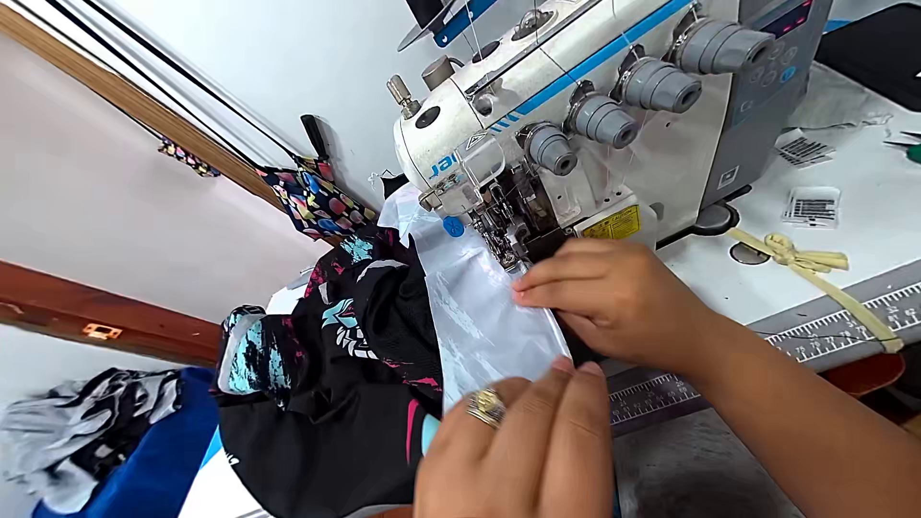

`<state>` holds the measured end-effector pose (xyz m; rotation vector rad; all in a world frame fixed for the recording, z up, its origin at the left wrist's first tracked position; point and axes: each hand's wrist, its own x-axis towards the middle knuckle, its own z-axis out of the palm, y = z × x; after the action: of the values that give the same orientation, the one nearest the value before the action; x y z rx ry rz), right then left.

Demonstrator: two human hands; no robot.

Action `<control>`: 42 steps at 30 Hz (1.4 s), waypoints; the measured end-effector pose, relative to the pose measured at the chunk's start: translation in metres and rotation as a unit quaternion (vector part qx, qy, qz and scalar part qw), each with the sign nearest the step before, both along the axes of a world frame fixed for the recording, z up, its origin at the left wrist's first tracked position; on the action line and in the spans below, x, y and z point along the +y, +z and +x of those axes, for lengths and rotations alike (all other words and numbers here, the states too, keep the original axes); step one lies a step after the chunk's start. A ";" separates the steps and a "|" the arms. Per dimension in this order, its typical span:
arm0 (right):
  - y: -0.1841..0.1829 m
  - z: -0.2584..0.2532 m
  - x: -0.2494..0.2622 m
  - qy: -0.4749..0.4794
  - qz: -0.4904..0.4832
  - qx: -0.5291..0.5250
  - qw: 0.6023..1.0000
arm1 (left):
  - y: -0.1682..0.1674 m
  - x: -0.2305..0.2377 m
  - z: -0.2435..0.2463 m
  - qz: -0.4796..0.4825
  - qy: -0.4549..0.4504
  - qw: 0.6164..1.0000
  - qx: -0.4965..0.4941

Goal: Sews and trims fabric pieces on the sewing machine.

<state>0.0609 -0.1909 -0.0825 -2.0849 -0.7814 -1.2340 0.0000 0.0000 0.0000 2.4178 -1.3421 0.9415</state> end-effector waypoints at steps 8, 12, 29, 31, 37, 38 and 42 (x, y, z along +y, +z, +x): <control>-0.016 -0.006 -0.003 -0.045 -0.030 -0.062 0.997 | -0.026 -0.004 -0.014 0.097 0.021 0.995 -0.010; -0.016 -0.003 0.004 -0.066 -0.022 -0.068 0.995 | -0.026 -0.003 -0.014 0.107 0.023 0.994 -0.006; -0.022 0.001 0.004 -0.101 0.001 -0.058 0.993 | -0.032 -0.007 -0.001 0.094 0.023 0.995 -0.021; -0.022 0.000 0.004 -0.107 0.001 -0.058 0.993 | -0.032 -0.008 0.001 0.083 0.024 0.996 -0.024; -0.022 0.001 0.008 -0.120 0.003 -0.055 0.991 | -0.035 -0.007 0.008 0.069 0.032 0.997 -0.019; -0.022 0.001 0.008 -0.119 0.003 -0.054 0.991 | -0.035 -0.007 0.009 0.070 0.032 0.997 -0.019; -0.021 0.001 0.010 -0.111 -0.002 -0.056 0.992 | -0.034 -0.006 0.015 0.062 0.031 0.997 -0.027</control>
<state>0.0622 -0.1807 -0.1039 -2.1668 -0.6123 -1.4788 0.0148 -0.0059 -0.0344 2.5558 -1.3901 0.9721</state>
